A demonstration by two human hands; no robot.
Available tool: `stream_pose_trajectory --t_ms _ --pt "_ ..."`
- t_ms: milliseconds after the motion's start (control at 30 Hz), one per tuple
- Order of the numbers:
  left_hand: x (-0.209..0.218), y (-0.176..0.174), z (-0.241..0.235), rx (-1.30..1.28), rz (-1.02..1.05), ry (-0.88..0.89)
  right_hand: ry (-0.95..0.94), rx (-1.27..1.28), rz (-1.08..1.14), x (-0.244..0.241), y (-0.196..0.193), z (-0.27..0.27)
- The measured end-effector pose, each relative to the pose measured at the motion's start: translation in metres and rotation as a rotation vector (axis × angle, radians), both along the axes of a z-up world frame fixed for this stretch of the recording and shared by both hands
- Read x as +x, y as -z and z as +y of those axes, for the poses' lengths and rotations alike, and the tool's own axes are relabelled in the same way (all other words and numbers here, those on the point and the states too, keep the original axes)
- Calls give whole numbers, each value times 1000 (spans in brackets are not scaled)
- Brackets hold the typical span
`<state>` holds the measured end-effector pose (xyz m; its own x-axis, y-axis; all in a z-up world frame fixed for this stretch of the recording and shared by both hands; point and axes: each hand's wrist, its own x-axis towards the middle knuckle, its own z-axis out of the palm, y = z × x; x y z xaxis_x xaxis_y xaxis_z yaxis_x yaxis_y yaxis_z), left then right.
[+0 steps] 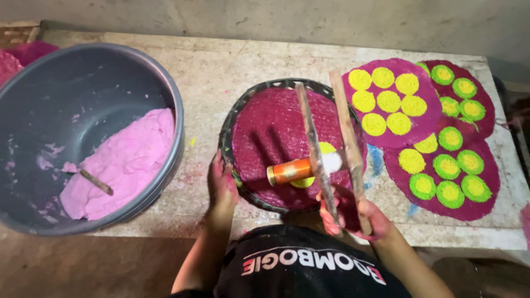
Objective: The person uses a wooden press tool to extrude yellow and pink dough into circular shapes on a purple base. They repeatedly load the press, extrude the dough, and place the formed circles onto the base, creating a patterned arrangement.
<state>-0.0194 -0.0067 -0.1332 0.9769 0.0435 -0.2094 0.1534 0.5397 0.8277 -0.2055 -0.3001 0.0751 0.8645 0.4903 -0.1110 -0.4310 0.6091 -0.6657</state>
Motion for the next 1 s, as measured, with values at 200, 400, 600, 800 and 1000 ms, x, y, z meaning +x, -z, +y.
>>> stream_pose_trajectory --t_ms 200,400,600,800,1000 --pt "-38 -18 -4 -9 -75 9 -118 494 3 4 28 -4" --pt "-29 -24 5 24 9 19 -165 611 -129 15 31 1" --pt "-24 -72 13 838 -119 -130 -209 570 -196 24 25 -6" --pt "-22 -139 9 1022 -355 -115 -154 504 -117 17 20 -7" --pt "19 -198 -20 -179 -379 379 -90 -119 -85 32 -14 -30"
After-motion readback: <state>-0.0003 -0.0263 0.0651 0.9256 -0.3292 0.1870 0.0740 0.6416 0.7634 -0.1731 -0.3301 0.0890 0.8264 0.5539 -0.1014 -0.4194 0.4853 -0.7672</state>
